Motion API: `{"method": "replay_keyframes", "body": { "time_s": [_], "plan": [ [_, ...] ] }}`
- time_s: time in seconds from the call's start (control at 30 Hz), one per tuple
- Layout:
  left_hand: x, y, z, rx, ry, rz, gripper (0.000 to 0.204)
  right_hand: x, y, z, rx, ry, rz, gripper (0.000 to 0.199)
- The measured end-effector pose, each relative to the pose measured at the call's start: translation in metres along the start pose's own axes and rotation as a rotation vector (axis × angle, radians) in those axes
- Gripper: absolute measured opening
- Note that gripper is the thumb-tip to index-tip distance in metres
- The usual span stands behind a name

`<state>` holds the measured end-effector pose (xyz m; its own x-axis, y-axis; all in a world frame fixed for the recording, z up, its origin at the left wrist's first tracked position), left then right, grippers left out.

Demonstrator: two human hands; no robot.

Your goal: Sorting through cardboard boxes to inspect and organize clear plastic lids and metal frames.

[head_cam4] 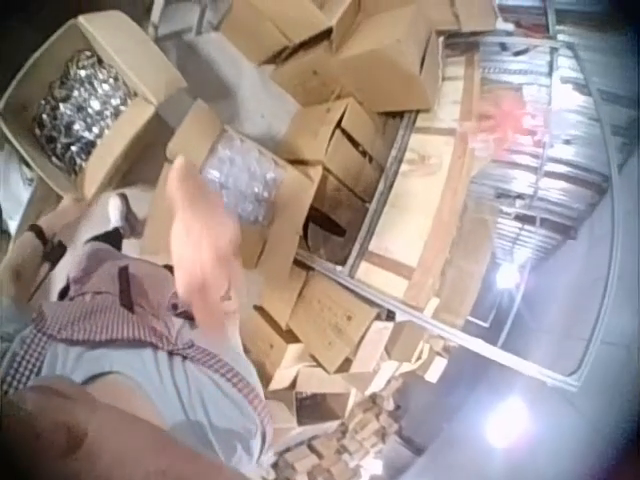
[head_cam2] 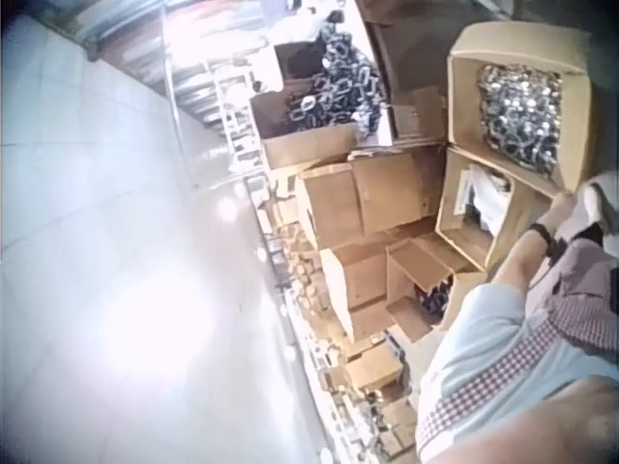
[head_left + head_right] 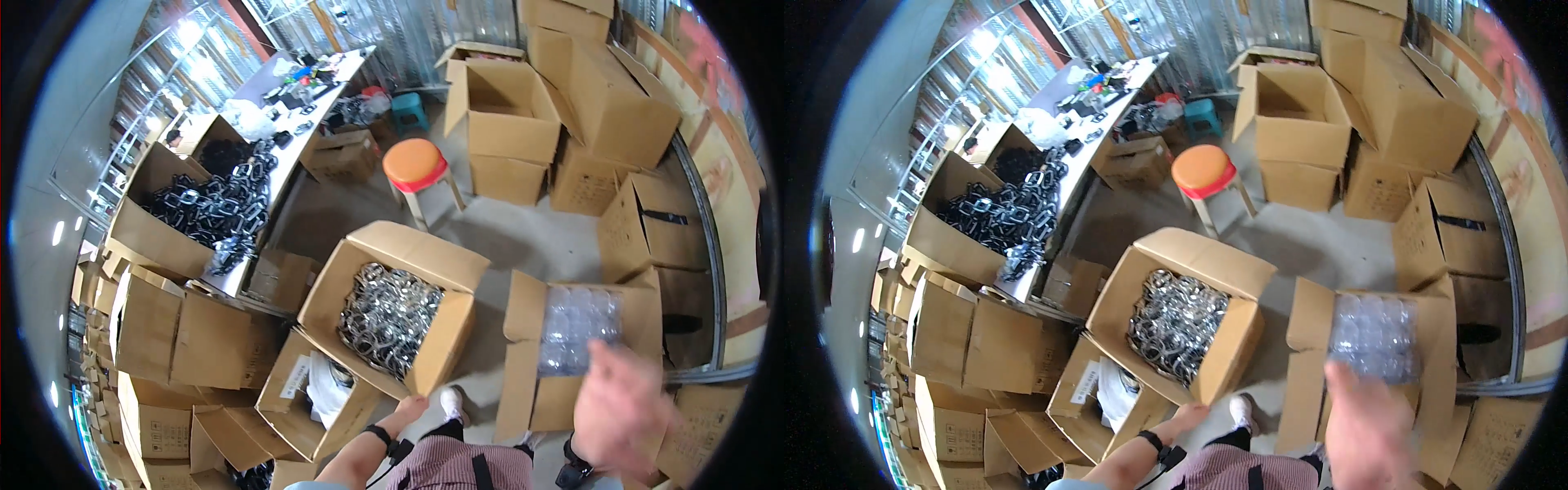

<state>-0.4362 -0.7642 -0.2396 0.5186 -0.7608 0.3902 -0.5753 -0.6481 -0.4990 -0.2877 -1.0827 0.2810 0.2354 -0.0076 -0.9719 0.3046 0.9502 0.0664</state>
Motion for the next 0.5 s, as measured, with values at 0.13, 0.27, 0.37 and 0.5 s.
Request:
{"method": "replay_keyframes", "body": {
  "time_s": [0.13,0.27,0.37,0.5],
  "plan": [
    [-0.068,-0.047,-0.013,-0.001,-0.143,0.017,0.040,0.301,-0.080,-0.068,-0.074,0.232,0.094,0.021],
    [-0.144,-0.051,-0.011,-0.069,-0.208,0.094,0.040,0.562,-0.113,-0.243,-0.339,1.140,-0.420,0.026],
    [-0.181,-0.044,-0.030,-0.110,-0.209,0.215,0.040,0.604,-0.094,-0.297,-0.496,1.134,-0.541,0.043],
    [-0.159,-0.014,-0.014,-0.264,-0.149,0.213,0.039,0.637,-0.141,-0.302,-0.452,1.093,-0.790,0.061]
  ]
}}
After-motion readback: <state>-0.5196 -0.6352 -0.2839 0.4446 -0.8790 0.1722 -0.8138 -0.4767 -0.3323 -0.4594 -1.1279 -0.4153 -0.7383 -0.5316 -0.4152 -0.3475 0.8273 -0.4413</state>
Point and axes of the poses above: each hand's wrist, its own z-axis towards the middle knuckle, its own y-axis out of the palm, x = y × z, the point moved 6 cm from there along z, towards the middle knuckle, and after that the axes turned 4 degrees about x, right-handed, at the moved point
